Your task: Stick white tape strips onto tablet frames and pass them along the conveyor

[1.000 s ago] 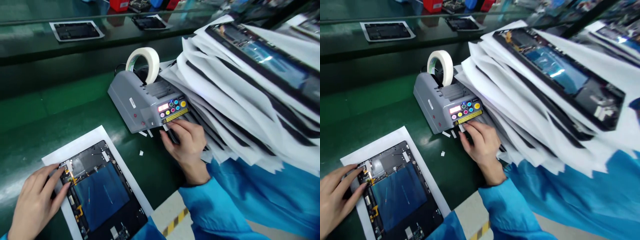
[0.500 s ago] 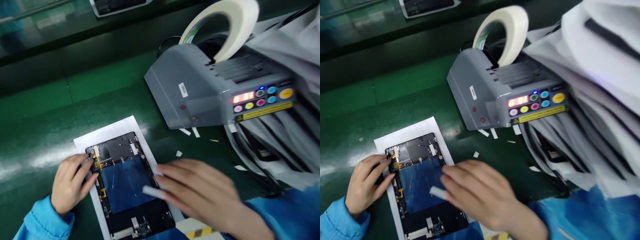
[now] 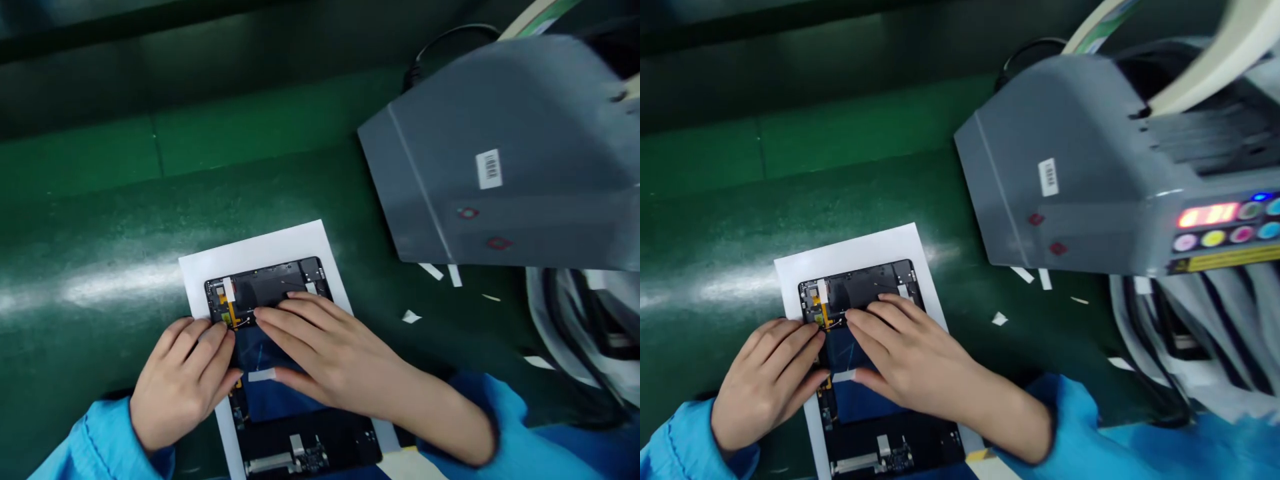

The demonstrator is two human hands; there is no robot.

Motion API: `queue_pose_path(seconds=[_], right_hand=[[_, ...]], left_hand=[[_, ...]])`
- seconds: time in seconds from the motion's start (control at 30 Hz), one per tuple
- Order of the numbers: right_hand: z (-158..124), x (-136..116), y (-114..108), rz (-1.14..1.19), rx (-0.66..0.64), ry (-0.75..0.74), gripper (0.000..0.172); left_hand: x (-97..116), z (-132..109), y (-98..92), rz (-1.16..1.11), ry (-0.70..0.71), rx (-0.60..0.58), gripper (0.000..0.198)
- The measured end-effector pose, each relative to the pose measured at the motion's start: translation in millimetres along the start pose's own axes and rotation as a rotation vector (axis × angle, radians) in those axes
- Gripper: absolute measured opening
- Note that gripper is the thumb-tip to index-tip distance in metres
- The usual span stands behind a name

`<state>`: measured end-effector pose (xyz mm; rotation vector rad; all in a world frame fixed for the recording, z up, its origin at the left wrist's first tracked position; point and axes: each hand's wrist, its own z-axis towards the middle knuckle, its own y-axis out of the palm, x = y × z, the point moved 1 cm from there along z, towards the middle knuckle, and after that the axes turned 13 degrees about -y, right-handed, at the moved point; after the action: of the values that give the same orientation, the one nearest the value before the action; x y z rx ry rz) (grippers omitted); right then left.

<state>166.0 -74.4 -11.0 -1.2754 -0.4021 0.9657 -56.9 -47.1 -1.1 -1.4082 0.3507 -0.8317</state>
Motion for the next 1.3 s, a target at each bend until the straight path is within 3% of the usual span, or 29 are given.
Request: queue_pose_path(seconds=[0.63,1.0,1.3], right_hand=[[29,12,1,-0.008,-0.025,-0.05,0.041],[1,5,-3,-0.018,-0.008,-0.101,0.034],[0,-7,7,-0.025,-0.035,-0.096,0.037]], left_hand=[[8,-4,3.6,0.118,-0.022,-0.08,0.034],[13,-4,2.9,0.128,-0.037,-0.093,0.035],[14,-6,3.3,0.128,-0.043,-0.094,0.035]])
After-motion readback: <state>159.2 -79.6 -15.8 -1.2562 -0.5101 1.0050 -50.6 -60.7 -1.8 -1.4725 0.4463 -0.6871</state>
